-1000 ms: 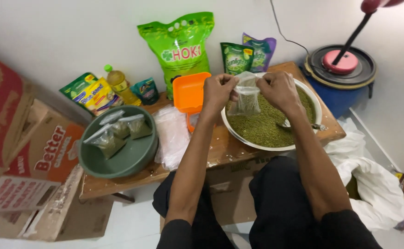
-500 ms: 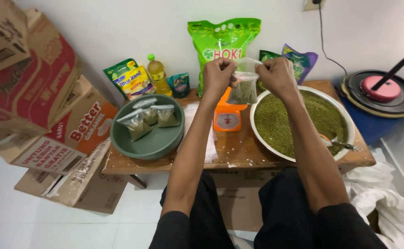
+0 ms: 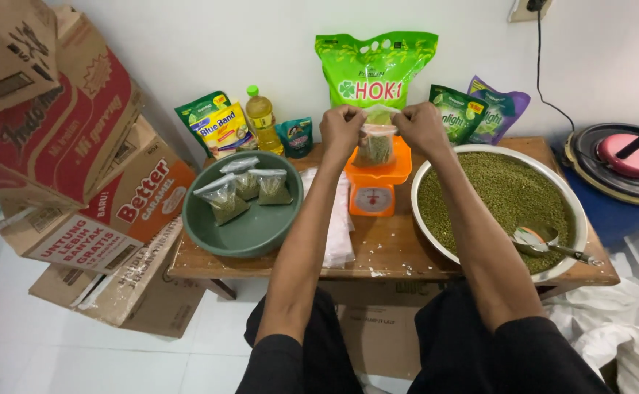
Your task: Packaging green beans into small plastic bags and weighing them on a scale for retail.
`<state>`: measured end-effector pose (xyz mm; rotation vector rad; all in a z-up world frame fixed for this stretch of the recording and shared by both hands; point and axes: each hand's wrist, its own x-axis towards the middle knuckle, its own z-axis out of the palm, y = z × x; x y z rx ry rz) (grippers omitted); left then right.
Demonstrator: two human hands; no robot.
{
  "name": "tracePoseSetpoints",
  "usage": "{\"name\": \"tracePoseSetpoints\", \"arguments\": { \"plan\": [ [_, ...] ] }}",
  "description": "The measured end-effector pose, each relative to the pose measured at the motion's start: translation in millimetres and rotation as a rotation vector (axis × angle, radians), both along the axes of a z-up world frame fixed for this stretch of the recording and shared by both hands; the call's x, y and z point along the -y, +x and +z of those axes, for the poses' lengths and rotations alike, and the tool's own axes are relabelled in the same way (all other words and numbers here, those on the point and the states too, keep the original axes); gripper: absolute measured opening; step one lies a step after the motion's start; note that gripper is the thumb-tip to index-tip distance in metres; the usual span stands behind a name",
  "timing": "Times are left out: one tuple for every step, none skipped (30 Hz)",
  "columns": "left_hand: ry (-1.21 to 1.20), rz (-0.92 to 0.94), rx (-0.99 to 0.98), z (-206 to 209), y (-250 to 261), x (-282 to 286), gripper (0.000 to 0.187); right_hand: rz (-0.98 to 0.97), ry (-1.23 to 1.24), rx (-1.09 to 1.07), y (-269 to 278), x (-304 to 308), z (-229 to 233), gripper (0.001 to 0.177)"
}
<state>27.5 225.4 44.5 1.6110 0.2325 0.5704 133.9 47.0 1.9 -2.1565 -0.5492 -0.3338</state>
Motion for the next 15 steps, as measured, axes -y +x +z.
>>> {"name": "tracePoseSetpoints", "arguments": {
  "plan": [
    [0.000,-0.001,-0.002,-1.5,1.6,-0.2,0.013,-0.001,0.000,-0.002,1.6,-1.3,-1.9,0.033],
    [0.027,0.009,-0.023,-3.4,2.9,-0.9,0.013,-0.007,-0.011,0.005,2.9,-3.2,-4.2,0.035],
    [0.054,0.020,-0.045,-5.6,4.1,-1.7,0.014,-0.012,-0.021,0.012,4.2,-5.1,-6.8,0.036],
    [0.053,0.020,-0.050,-9.4,9.0,-3.6,0.014,-0.011,-0.022,0.006,7.9,-6.1,-10.6,0.036],
    [0.066,0.025,-0.050,-13.6,13.8,-5.6,0.014,0.003,-0.016,0.025,11.5,-7.1,-14.7,0.036],
    [0.078,0.028,-0.054,-19.2,17.4,-7.3,0.014,0.018,-0.012,0.039,13.6,-7.6,-20.4,0.037],
    [0.076,0.028,-0.063,-23.4,22.1,-10.8,0.014,0.017,-0.014,0.030,2.8,-6.4,-8.7,0.037],
    [0.127,0.024,-0.094,-28.5,25.7,-13.3,0.019,0.036,0.003,0.018,-8.9,-4.1,2.4,0.039],
    [0.178,0.020,-0.124,-33.7,28.8,-15.5,0.024,0.055,0.020,0.006,-20.8,-1.7,13.8,0.042],
    [0.175,0.019,-0.133,-33.4,25.2,-14.4,0.024,0.055,0.018,-0.002,-21.6,-2.3,12.3,0.042],
    [0.165,0.012,-0.132,-32.8,21.2,-13.2,0.028,0.056,0.006,-0.018,-22.9,-2.7,11.0,0.046],
    [0.156,0.003,-0.125,-29.6,19.9,-11.4,0.032,0.055,-0.003,-0.028,-22.0,-2.4,12.3,0.051],
    [0.156,0.000,-0.127,-28.1,16.9,-10.2,0.032,0.052,-0.003,-0.031,-24.3,-2.4,13.0,0.051],
    [0.115,-0.006,-0.089,-27.2,12.9,-8.3,0.033,0.054,0.006,-0.037,-27.8,-1.7,13.0,0.054],
    [0.075,-0.013,-0.050,-26.2,8.7,-6.5,0.033,0.055,0.016,-0.043,-31.6,-1.0,13.2,0.057]
  ]
}}
